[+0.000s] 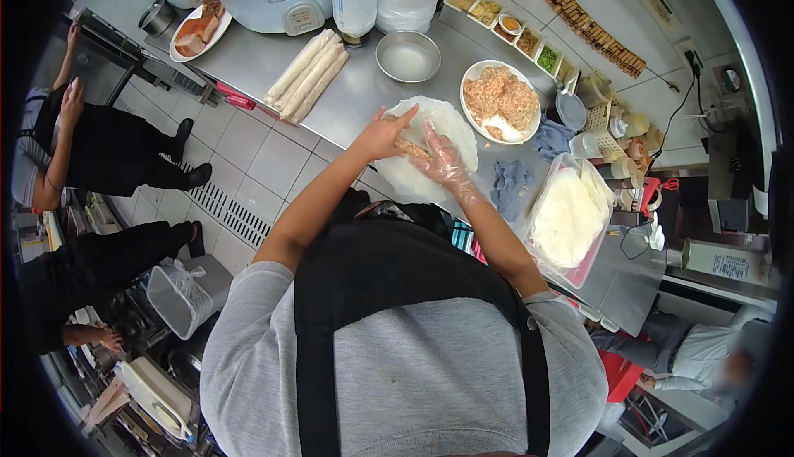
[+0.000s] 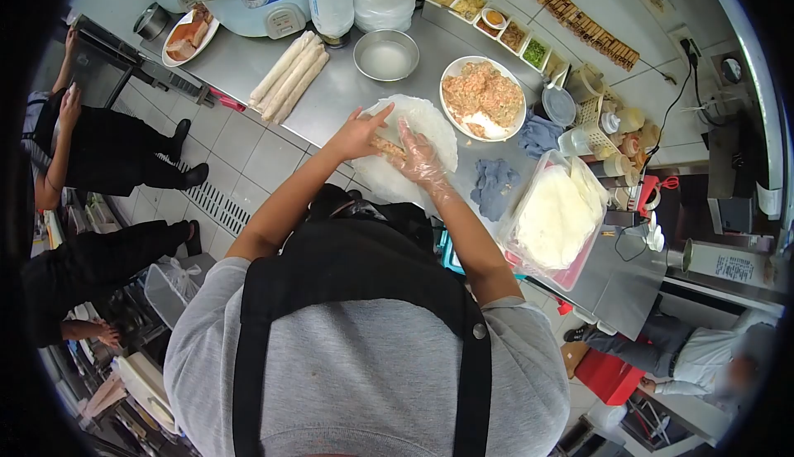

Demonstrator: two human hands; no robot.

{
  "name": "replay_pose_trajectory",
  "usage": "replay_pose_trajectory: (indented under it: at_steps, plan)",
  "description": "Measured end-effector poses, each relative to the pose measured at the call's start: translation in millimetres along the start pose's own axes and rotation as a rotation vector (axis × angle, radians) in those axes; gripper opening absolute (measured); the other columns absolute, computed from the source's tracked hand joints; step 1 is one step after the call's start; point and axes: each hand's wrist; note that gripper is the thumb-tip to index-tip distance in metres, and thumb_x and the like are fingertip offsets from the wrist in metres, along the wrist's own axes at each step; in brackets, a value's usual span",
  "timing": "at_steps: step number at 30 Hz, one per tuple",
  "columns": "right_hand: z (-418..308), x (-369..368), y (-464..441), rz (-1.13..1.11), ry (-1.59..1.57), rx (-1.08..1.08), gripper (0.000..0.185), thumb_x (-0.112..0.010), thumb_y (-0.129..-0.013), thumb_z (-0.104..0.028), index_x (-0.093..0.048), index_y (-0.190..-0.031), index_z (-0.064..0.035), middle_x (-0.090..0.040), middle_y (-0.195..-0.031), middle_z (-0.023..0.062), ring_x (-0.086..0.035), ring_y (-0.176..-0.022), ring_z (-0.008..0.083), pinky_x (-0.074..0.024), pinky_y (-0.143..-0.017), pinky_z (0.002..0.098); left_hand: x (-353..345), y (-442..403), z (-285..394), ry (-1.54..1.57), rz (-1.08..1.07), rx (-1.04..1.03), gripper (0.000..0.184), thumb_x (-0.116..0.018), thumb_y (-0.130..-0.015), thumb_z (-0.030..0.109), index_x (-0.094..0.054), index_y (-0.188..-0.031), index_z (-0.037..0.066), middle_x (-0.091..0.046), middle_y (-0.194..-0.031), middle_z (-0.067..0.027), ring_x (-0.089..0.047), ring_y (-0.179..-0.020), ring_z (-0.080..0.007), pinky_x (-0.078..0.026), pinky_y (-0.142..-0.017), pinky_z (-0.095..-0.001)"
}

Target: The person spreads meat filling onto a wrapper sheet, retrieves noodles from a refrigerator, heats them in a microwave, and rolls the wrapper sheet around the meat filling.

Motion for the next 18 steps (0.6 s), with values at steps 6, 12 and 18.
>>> replay_pose_trajectory:
  at_steps: [6,12,18]
  plan:
    - [-7.4,-19.7,-5.9,0.213,0.043,0.134,0.064,-0.068,-0.076,-0.012,-0.045,-0.136,-0.0157,-0.064,-0.099,0.0188,-0.06,-0.081,0.0366,-0.0499,-0.075,0.0431,21.9,5.1,-13.1,0.189,-0.026,0.071,0.095,-0.075,-0.066,0.009,-0.025,-0.146,0.015,-0.069,-0.092,-0.011,-0.065,-0.091,-0.0269,-0.05,-0.082,-0.0348]
    - [-25.5,6.4,6.0,0.279,-0.032,0.091,0.057,-0.068,-0.077,-0.009,-0.05,-0.132,-0.0072,-0.066,-0.089,0.0143,-0.06,-0.074,0.0285,-0.0497,-0.071,0.0373,8.8,13.9,-17.0,0.335,0.094,0.151,0.065,-0.073,-0.067,0.007,-0.053,-0.13,0.009,-0.07,-0.083,-0.0093,-0.067,-0.081,-0.022,-0.051,-0.078,-0.0324]
    - [-29.9,10.8,-10.9,0.205,-0.632,-0.069,0.065,-0.064,-0.086,-0.034,-0.036,-0.143,-0.0148,-0.063,-0.108,0.0127,-0.06,-0.093,0.0231,-0.0482,-0.085,0.037,43.0,71.8,-14.7,0.656,0.676,0.208,0.075,-0.071,-0.081,0.035,-0.035,-0.143,0.014,-0.053,-0.131,-0.0128,-0.057,-0.109,-0.0238,-0.044,-0.095,-0.037]
Point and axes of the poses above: each hand's wrist, its own y-axis away from the middle knuckle, its own x-axis out of the back of the hand, z = x × y
